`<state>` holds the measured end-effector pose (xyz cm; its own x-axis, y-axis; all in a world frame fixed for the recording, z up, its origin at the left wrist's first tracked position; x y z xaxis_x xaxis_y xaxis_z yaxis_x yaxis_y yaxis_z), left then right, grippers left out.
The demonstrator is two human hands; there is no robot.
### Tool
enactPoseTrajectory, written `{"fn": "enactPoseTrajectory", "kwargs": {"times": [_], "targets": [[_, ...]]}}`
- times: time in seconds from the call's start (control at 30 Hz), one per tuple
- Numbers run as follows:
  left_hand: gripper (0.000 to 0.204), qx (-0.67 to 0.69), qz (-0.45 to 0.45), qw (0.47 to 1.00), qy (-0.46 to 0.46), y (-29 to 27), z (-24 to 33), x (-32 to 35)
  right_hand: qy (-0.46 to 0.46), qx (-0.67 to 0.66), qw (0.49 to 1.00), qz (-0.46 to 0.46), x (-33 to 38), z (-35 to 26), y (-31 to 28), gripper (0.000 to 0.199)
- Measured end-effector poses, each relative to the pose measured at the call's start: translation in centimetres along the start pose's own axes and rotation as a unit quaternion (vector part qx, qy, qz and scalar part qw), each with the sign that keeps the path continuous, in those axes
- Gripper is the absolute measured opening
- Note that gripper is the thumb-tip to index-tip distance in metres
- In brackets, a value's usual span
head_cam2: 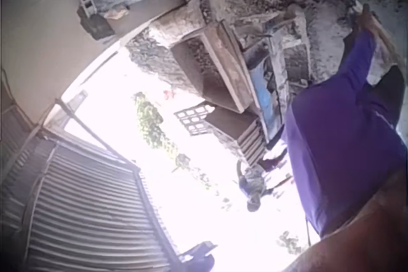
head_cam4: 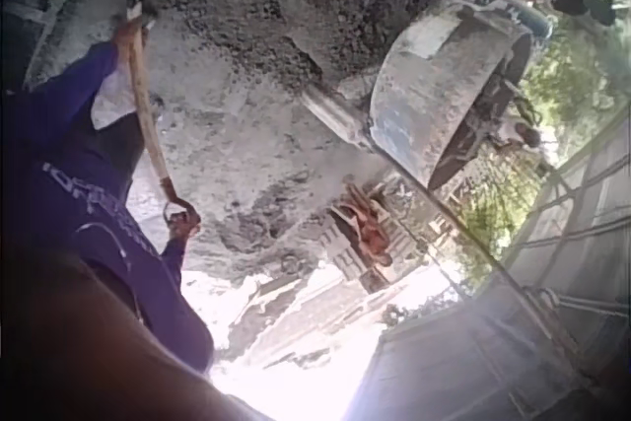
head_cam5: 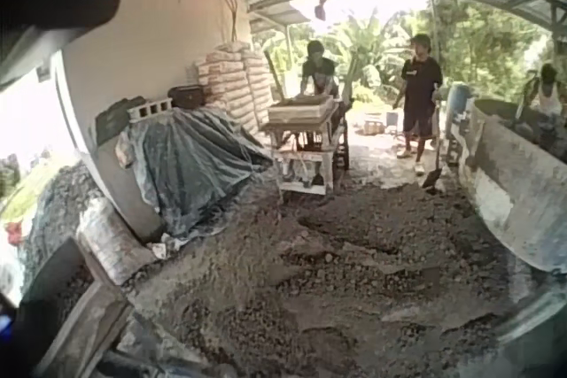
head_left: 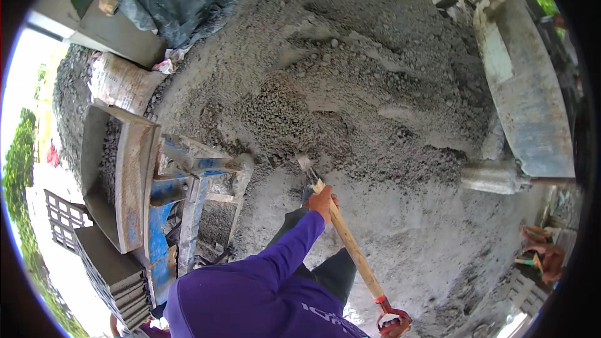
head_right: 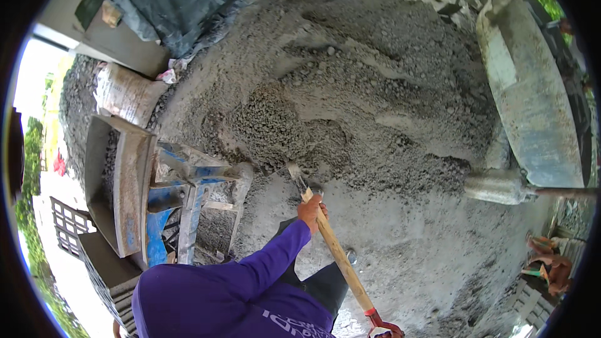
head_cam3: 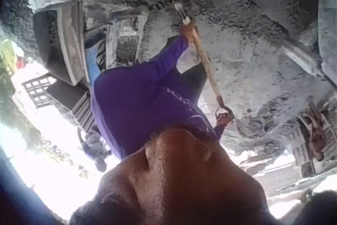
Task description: The person carries a hollow concrete block and places it on a stack, then walks to a mixing area. They use a shovel to scoop wet concrete from a pile and transfer it into a metal hopper or mold, repeating the scooping and pouring action several times.
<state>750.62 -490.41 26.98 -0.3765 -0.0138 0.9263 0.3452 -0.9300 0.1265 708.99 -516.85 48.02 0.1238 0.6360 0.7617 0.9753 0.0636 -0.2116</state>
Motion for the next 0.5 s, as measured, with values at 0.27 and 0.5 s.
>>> {"fn": "enactPoseTrajectory", "kwargs": {"times": [0.27, 0.5], "targets": [[0.022, 0.163, -0.079, 0.928, 0.325, -0.6, 28.2, 23.1, -0.172, 0.015, 0.909, -0.378, 9.9, -18.0, 20.3, 0.017], [0.013, 0.35, -0.182, 0.779, 0.487, -10.7, 43.9, 38.7, -0.51, 0.015, 0.564, -0.649, 40.6, -35.0, 30.2, 0.018]]}}
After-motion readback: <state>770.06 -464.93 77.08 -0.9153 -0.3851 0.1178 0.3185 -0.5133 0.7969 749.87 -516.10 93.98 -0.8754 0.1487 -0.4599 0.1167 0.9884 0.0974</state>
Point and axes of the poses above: each hand's wrist, its own x-axis away from the middle knuckle, its own y-axis out of the palm, z = x × y, the point moved 8 cm from there along -x, towards the middle knuckle, and after that the axes turned 15 degrees about -x, right-handed, at the moved point
